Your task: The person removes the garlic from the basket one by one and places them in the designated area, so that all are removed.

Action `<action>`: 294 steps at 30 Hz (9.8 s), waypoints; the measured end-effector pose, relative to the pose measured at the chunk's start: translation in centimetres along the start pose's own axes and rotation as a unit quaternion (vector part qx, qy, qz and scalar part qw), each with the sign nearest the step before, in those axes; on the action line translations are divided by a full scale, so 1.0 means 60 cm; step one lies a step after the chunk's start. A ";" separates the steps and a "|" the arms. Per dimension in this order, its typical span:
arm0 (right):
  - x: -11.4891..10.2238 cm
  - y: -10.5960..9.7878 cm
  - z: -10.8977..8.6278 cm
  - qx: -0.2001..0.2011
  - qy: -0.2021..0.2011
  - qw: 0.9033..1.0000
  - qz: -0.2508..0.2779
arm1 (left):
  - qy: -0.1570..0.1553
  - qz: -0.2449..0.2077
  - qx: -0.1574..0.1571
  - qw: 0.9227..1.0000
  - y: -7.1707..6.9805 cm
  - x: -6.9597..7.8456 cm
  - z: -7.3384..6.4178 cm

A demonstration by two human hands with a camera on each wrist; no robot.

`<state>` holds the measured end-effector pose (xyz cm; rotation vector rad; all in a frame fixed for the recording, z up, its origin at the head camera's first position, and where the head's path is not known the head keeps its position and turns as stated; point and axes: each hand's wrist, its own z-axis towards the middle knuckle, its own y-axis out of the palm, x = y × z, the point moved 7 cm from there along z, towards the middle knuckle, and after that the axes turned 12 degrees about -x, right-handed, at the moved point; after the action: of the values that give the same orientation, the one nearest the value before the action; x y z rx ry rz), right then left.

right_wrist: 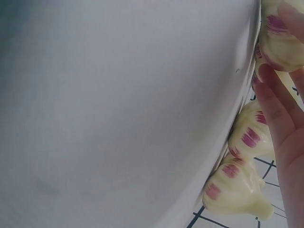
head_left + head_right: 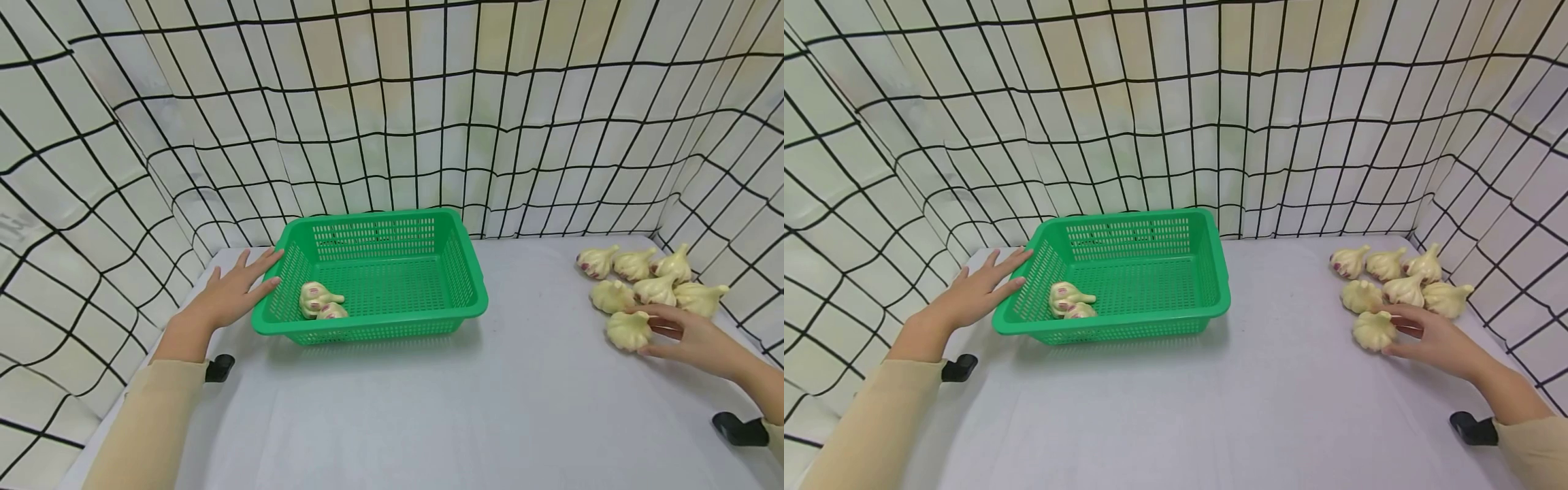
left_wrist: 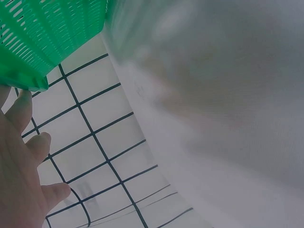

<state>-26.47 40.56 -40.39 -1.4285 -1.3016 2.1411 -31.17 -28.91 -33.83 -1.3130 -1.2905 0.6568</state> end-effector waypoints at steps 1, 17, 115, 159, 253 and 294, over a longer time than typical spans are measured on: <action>0.000 0.000 0.000 -0.001 -0.002 1.000 0.000 | 0.000 0.000 0.000 1.000 0.000 0.000 0.000; 0.011 -0.003 -0.005 -0.015 0.034 0.999 -0.002 | 0.002 -0.004 -0.001 1.000 0.002 -0.001 0.000; -0.404 0.002 0.425 -0.052 -0.163 0.985 0.012 | 0.007 0.006 0.004 1.000 -0.004 0.002 0.004; -0.541 0.301 0.563 -0.398 -0.174 0.888 -0.153 | 0.004 0.000 0.003 1.000 -0.002 0.006 -0.005; -0.491 0.192 0.520 -0.354 -0.134 0.919 -0.109 | 0.004 -0.012 -0.001 1.000 0.000 0.001 -0.004; -0.422 0.057 0.394 -0.179 -0.188 0.961 -0.091 | 0.004 -0.016 -0.001 1.000 0.003 -0.008 -0.008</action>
<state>-33.15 10.10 -24.90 -0.9813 -1.9586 2.2017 -30.78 -29.45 -34.04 -1.2926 -1.3036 0.6284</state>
